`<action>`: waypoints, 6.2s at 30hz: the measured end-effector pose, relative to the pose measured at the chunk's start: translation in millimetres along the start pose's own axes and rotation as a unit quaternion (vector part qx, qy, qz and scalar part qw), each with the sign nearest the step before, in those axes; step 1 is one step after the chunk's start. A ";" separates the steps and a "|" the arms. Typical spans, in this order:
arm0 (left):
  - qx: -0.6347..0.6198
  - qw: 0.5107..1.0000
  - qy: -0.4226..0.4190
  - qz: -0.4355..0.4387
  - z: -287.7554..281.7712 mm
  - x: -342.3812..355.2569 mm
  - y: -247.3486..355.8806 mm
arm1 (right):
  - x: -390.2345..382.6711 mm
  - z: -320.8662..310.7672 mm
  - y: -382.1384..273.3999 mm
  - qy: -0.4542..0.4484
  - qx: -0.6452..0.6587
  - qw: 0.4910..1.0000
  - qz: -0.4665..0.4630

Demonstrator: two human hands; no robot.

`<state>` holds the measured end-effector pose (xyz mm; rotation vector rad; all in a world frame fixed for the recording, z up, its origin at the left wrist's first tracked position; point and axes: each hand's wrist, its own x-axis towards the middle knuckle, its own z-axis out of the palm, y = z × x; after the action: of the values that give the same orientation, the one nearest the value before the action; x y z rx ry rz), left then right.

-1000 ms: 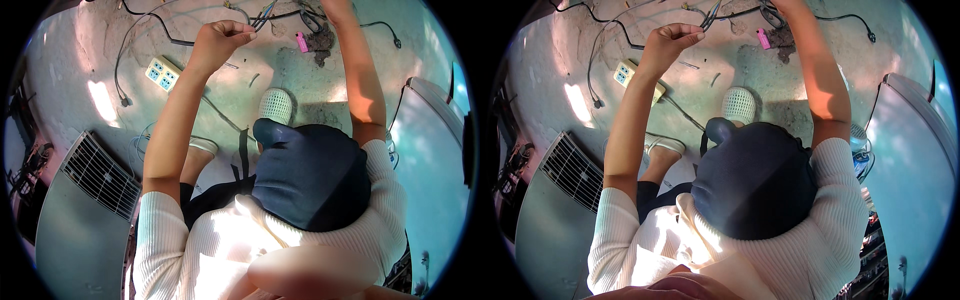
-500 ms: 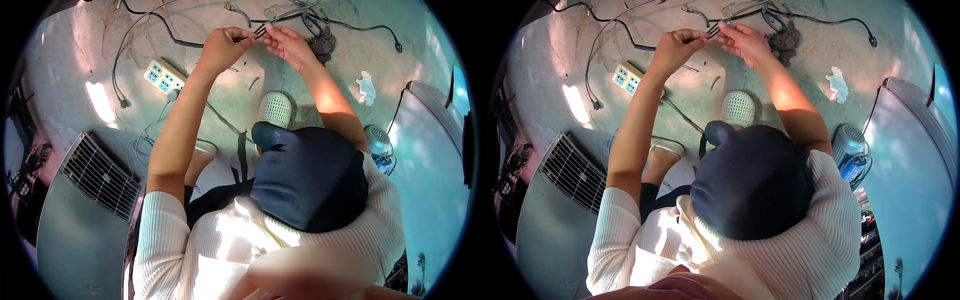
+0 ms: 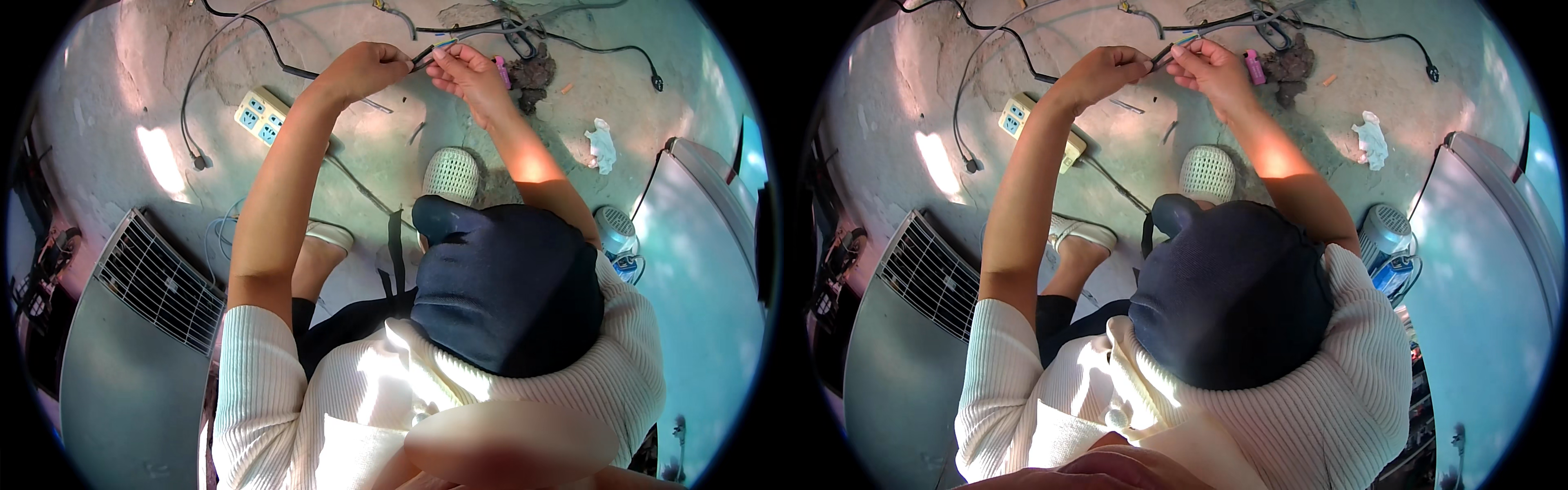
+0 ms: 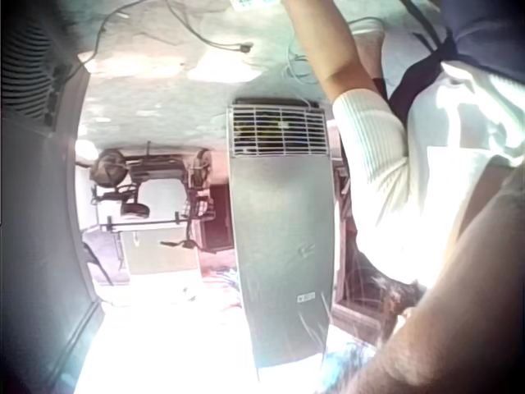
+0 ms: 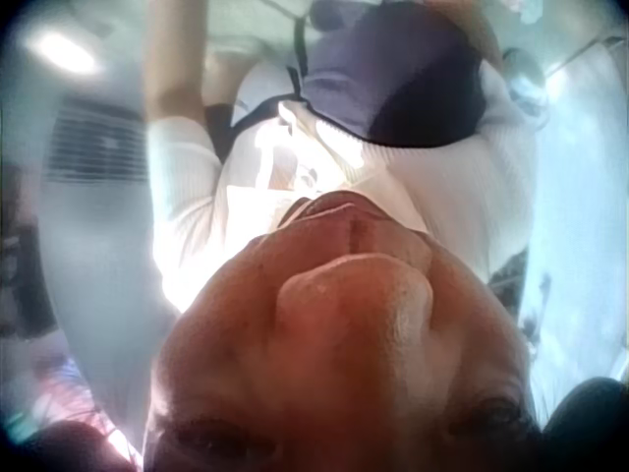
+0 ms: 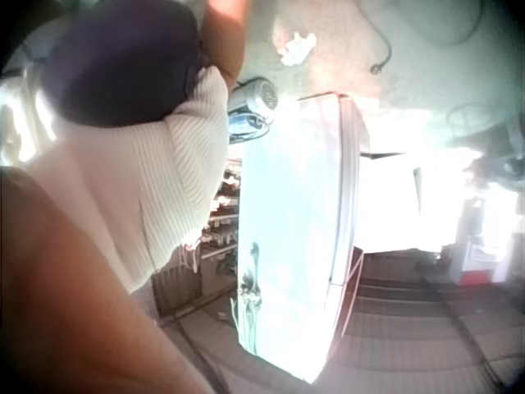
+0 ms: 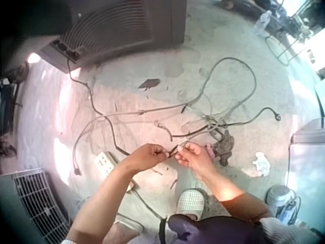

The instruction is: The person strips and connects electrical wires using a lighter to heat-shrink or melt insulation, then organizes the wires near an appliance unit.

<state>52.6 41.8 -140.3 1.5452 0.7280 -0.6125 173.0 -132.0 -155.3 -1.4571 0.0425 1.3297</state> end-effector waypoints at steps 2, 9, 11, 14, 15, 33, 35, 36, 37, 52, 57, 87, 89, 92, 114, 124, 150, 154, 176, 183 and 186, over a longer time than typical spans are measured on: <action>-0.039 0.999 0.029 -0.005 2.6 1.6 -3.3 | -1.9 4.2 -0.2 0.012 0.014 1.000 0.004; -0.194 0.976 0.098 -0.004 10.4 0.7 -2.2 | -3.4 10.9 0.6 0.028 0.053 0.998 -0.002; -0.182 0.979 0.095 -0.010 10.4 -2.3 2.6 | -5.1 12.4 -3.4 0.023 0.084 0.996 0.005; -0.169 0.980 0.104 -0.011 9.6 -6.7 10.4 | -5.1 11.2 -4.5 0.005 0.105 0.994 -0.001; -0.182 0.976 0.116 0.003 9.8 -1.6 3.4 | -4.9 10.8 -4.8 -0.004 0.107 0.994 -0.005; -0.197 0.974 0.028 0.112 -5.6 -19.7 12.9 | -14.6 -55.5 2.7 0.223 -0.597 0.729 -0.251; -0.194 0.974 0.032 0.113 -5.6 -19.4 16.4 | -11.8 -81.3 13.2 0.248 -0.625 0.711 -0.207; -0.194 0.974 0.035 0.113 -5.4 -18.7 16.4 | -10.1 -86.5 15.2 0.258 -0.639 0.701 -0.186; -0.194 0.974 0.037 0.114 -5.3 -18.4 16.7 | -8.4 -89.8 16.8 0.245 -0.640 0.707 -0.172; -0.178 0.972 0.101 0.119 -0.9 -23.8 28.5 | -33.7 -86.9 7.2 0.028 -0.120 0.983 -0.137; -0.205 0.964 0.117 0.126 -1.2 -29.6 34.3 | -61.1 -52.7 -27.5 -0.048 -0.034 0.992 -0.110; -0.233 0.943 0.176 0.161 6.1 -35.1 48.3 | -8.0 23.0 -33.2 -0.029 -0.045 0.985 -0.164; -0.232 0.943 0.177 0.162 6.3 -34.3 48.6 | -8.0 25.7 -33.3 -0.013 -0.032 0.987 -0.157; -0.233 0.942 0.180 0.160 6.0 -33.7 48.2 | -11.6 28.4 -38.6 -0.012 -0.029 0.987 -0.157; -0.257 0.934 0.180 0.170 6.8 -31.0 46.8 | -7.1 29.4 -30.0 -0.044 0.008 0.990 -0.136; -0.259 0.932 0.186 0.173 6.7 -29.8 45.7 | -10.0 35.7 -34.3 -0.027 -0.028 0.989 -0.141; -0.274 0.929 0.187 0.163 4.7 -23.5 42.2 | -6.2 44.9 -35.6 -0.029 -0.042 0.991 -0.123; -0.281 0.929 0.185 0.156 4.8 -25.3 43.8 | -5.7 44.1 -36.1 -0.039 -0.050 0.990 -0.128; -0.294 0.930 0.171 0.142 4.1 -27.6 47.7 | -2.6 41.3 -33.2 -0.058 -0.045 0.990 -0.119; -0.299 0.927 0.169 0.149 4.8 -25.2 44.2 | -7.6 46.4 -36.7 -0.040 -0.030 0.994 -0.102; -0.292 0.929 0.171 0.148 4.7 -25.7 44.5 | -6.4 45.8 -34.6 -0.013 -0.011 0.994 -0.108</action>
<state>69.2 32.8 -92.3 1.1690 0.8229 0.1108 162.1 -90.3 -117.0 -1.4198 -0.1443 1.1746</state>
